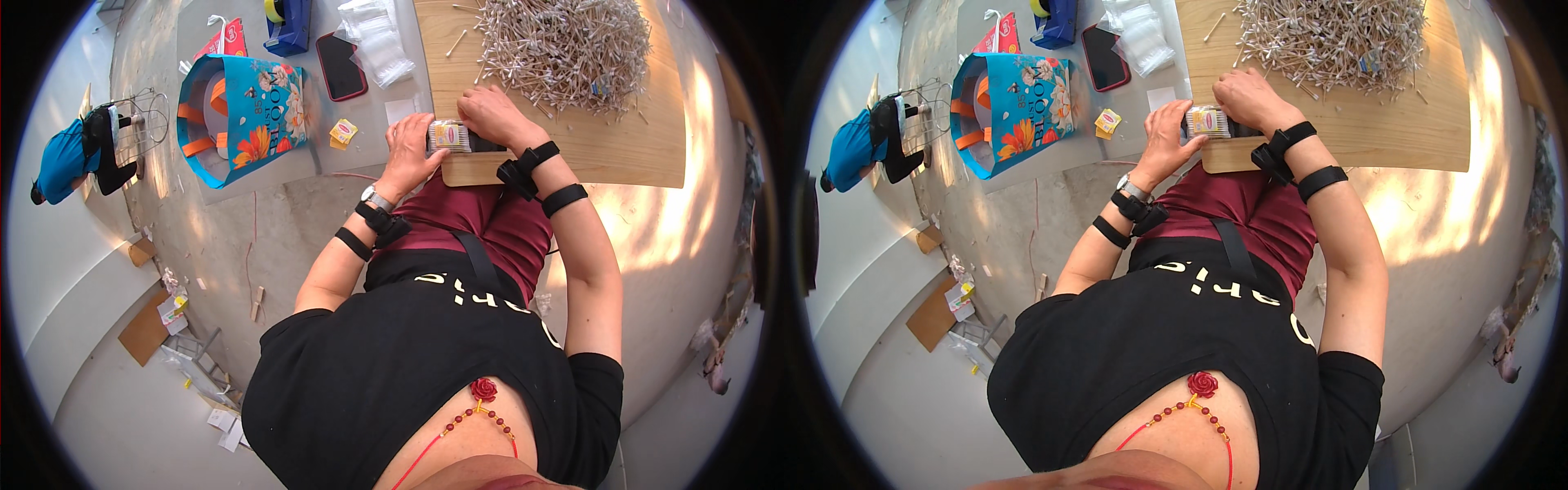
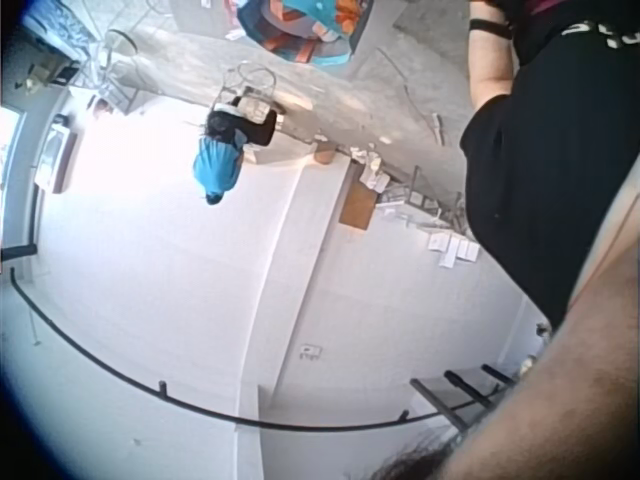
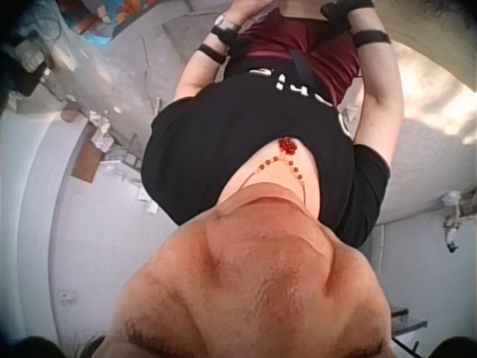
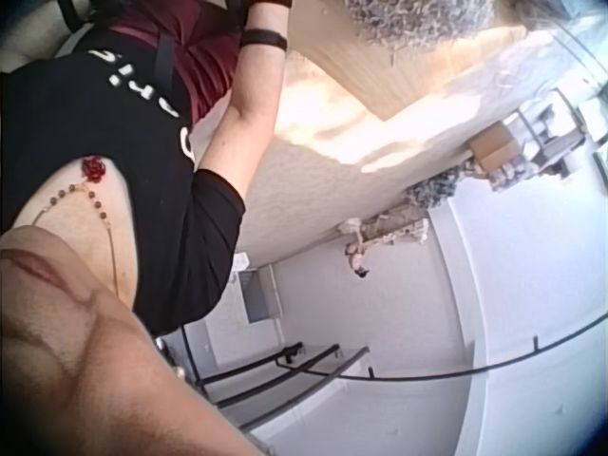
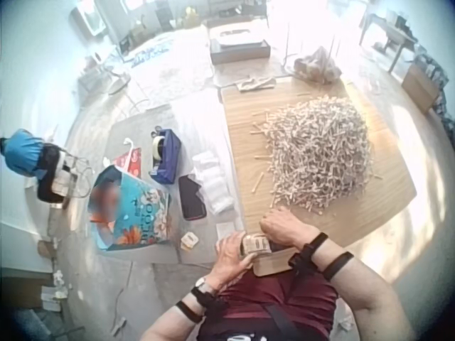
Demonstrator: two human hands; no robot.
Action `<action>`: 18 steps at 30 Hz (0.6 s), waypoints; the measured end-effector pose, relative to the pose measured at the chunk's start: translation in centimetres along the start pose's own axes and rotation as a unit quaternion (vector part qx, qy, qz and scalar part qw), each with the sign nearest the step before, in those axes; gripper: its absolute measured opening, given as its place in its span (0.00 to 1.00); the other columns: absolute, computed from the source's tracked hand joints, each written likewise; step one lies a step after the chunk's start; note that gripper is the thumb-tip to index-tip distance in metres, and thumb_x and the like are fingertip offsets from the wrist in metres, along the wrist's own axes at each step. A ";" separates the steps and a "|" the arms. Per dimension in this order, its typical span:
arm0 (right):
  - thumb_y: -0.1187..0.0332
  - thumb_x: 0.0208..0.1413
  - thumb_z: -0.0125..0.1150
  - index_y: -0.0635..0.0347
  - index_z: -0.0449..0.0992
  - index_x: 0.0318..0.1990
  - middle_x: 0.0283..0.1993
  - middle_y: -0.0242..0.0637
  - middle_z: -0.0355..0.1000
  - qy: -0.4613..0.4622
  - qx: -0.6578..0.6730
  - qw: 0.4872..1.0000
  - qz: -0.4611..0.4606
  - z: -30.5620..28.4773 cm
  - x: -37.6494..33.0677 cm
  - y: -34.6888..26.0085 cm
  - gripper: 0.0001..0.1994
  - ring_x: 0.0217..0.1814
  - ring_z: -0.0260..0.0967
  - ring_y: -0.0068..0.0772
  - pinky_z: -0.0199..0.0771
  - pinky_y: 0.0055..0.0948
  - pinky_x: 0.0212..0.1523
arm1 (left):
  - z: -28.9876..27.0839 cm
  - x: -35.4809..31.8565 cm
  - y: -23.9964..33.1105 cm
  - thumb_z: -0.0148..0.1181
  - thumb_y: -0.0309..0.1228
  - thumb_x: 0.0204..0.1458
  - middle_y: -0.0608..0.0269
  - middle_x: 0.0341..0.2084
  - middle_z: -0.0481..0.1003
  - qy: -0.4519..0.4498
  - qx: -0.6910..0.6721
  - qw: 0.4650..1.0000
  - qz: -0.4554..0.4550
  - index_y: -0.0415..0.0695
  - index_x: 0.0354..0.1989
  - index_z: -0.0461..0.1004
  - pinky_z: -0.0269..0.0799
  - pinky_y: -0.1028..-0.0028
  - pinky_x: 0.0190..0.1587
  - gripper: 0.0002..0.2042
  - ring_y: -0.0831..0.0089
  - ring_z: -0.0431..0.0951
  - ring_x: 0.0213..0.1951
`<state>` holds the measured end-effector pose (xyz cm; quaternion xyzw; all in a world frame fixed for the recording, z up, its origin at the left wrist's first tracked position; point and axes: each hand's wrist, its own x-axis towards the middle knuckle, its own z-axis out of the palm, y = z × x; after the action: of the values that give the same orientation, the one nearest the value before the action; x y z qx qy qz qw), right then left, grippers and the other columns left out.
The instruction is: The person places cotton swabs onto a piece of tape, folds the tape over them, and presses it down.
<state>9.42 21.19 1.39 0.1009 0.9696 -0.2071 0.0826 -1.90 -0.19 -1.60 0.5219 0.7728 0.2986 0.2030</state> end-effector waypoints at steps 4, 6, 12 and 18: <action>0.69 0.55 0.65 0.55 0.80 0.36 0.41 0.38 0.78 0.001 0.040 0.999 0.012 -0.1 -0.6 -0.1 0.03 0.51 0.77 0.44 0.70 0.44 0.52 | -0.1 0.0 0.3 0.74 0.40 0.49 0.52 0.63 0.70 0.000 0.005 1.000 -0.001 0.41 0.67 0.67 0.48 0.53 0.72 0.37 0.54 0.65 0.68; 0.69 0.56 0.64 0.54 0.80 0.37 0.41 0.38 0.78 0.003 0.059 0.998 0.012 -0.2 -0.8 -0.1 0.03 0.51 0.77 0.44 0.70 0.45 0.52 | -0.1 0.0 0.3 0.75 0.40 0.49 0.52 0.63 0.70 0.000 0.008 1.000 -0.001 0.40 0.67 0.67 0.48 0.53 0.72 0.37 0.54 0.65 0.68; 0.70 0.58 0.63 0.56 0.79 0.38 0.42 0.39 0.78 0.021 0.093 0.995 0.017 0.0 -1.4 0.1 0.03 0.50 0.76 0.48 0.73 0.47 0.50 | 0.0 0.1 0.5 0.75 0.39 0.48 0.51 0.62 0.71 0.006 0.014 1.000 0.006 0.40 0.66 0.67 0.49 0.53 0.72 0.37 0.54 0.65 0.67; 0.69 0.58 0.62 0.56 0.79 0.41 0.44 0.39 0.78 0.056 0.109 0.992 0.026 0.6 -2.1 -0.2 0.05 0.50 0.76 0.48 0.74 0.47 0.50 | -0.4 0.2 0.9 0.76 0.38 0.46 0.52 0.60 0.71 0.019 0.016 1.000 0.005 0.41 0.65 0.67 0.49 0.52 0.71 0.37 0.54 0.66 0.66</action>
<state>11.48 20.45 1.39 0.1458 0.9413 -0.3037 0.0223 -1.55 0.14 -0.70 0.5235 0.7784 0.2971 0.1783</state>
